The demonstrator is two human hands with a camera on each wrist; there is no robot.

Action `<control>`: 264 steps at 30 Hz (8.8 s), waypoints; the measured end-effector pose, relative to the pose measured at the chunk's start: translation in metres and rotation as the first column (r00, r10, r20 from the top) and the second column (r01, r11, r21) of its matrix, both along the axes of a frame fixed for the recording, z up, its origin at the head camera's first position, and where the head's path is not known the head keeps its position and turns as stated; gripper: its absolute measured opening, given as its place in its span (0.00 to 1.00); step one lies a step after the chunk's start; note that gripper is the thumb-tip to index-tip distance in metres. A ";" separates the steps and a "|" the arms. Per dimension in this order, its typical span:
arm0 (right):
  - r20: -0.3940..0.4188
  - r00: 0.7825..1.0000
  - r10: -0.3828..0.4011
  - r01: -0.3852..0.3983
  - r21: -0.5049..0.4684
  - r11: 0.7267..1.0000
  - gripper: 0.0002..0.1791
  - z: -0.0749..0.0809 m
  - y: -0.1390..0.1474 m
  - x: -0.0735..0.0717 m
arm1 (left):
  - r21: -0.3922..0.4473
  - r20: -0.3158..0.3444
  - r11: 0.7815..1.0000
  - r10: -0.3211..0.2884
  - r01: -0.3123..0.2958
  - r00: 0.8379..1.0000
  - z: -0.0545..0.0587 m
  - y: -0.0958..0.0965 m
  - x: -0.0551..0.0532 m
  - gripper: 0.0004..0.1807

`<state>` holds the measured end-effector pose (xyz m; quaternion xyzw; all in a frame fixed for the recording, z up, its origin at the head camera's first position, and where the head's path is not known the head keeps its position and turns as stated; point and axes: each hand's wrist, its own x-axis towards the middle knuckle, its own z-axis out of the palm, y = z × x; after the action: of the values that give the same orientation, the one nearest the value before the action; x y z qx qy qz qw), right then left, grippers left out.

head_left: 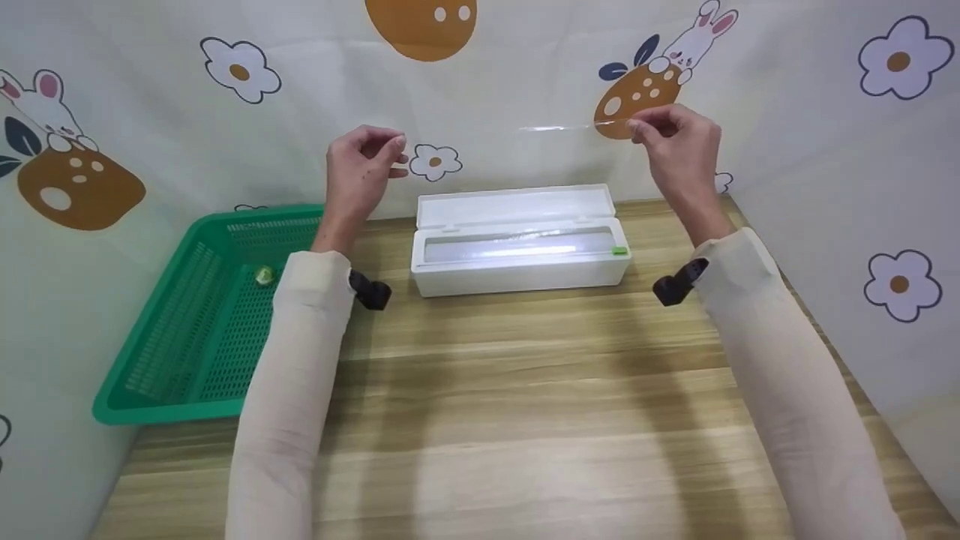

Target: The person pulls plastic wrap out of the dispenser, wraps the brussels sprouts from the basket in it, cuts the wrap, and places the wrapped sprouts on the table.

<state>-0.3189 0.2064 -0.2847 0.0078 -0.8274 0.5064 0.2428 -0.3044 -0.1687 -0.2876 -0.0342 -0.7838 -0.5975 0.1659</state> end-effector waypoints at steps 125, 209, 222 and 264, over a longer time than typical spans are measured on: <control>0.481 0.463 0.745 -0.845 -0.015 0.535 0.04 -0.129 0.076 0.114 | -0.283 0.538 0.574 -0.568 0.768 0.623 -0.138 -0.021 0.128 0.05; 0.705 0.549 0.448 -0.717 0.122 0.687 0.06 -0.183 0.059 0.116 | -0.510 0.470 0.808 -0.027 0.296 0.882 -0.096 -0.025 0.133 0.18; 0.679 0.558 0.478 -0.728 0.123 0.674 0.05 -0.185 0.060 0.116 | -0.407 0.436 0.889 -0.013 0.209 0.900 -0.039 -0.086 0.104 0.28; 0.661 0.571 0.487 -0.703 0.088 0.705 0.06 -0.192 0.059 0.119 | 0.158 0.310 0.973 0.112 -0.167 0.944 -0.093 -0.168 0.035 0.40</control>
<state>-0.1996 0.2654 -0.4768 0.1742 -0.8801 0.3819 -0.2219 -0.2690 -0.3372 -0.3806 0.1276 -0.7424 -0.6514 0.0902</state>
